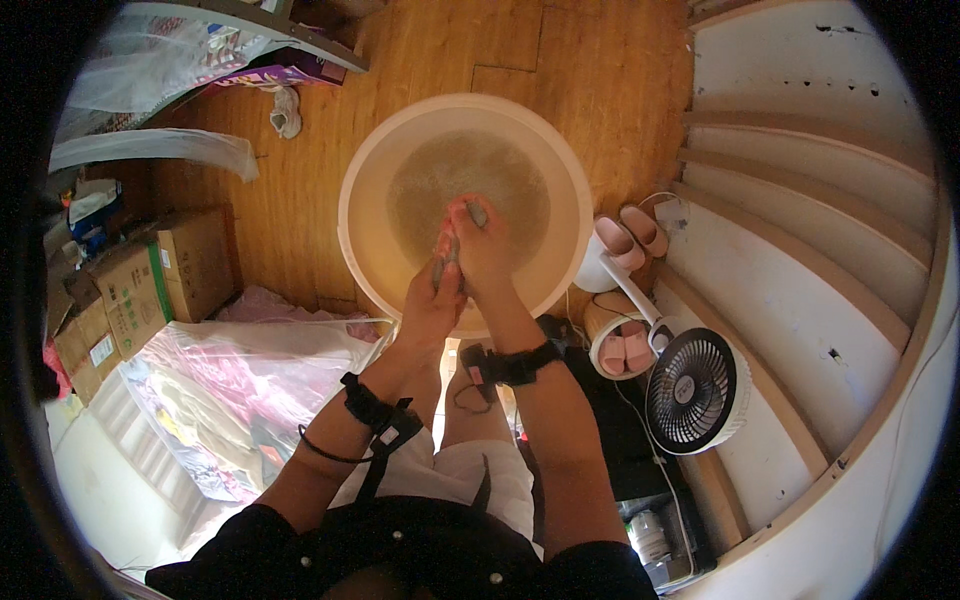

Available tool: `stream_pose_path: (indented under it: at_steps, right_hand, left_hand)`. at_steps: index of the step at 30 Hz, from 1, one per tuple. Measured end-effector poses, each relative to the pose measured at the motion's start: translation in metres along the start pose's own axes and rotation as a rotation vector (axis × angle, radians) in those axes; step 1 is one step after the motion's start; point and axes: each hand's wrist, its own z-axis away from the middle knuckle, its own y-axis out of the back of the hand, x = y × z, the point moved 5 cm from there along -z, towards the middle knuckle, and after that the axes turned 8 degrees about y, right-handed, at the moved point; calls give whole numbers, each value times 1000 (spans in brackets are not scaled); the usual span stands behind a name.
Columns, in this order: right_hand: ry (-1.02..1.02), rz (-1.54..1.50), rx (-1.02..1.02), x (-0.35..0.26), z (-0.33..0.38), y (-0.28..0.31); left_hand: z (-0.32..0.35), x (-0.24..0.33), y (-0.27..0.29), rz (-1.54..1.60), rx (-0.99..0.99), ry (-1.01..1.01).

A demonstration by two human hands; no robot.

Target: The person cleans a wooden cabinet and a refrigerator using a cloth. They dip the cloth in a basin of water, wring it out, and wipe the surfaces. The person also moves items on the refrigerator top and organizes books on a shelf.

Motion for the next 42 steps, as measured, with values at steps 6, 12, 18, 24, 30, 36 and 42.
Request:
stream_pose_path:
  at_steps: [6, 12, 18, 24, 30, 36, 42]
  right_hand:
    - [97, 459, 228, 10, -14, 10]
    - [450, 999, 296, 33, -20, 18]
    - [692, 1051, 123, 49, -7, 30]
    - [331, 656, -269, -1, 62, 16]
    - [711, 317, 95, -60, 177, 28]
    - [797, 325, 118, -101, 336, 85]
    - [718, 153, 484, -59, 524, 198]
  left_hand:
    - [-22, 0, 6, -449, 152, -300]
    - [-35, -17, 20, -535, 205, -308]
    - [-42, -26, 68, -354, 60, 274]
    - [-3, 36, 97, -95, -348, 322]
    - [38, 65, 57, -217, -491, 270]
    - [135, 60, -23, -153, -543, 101]
    - [240, 8, -103, 42, -980, 247]
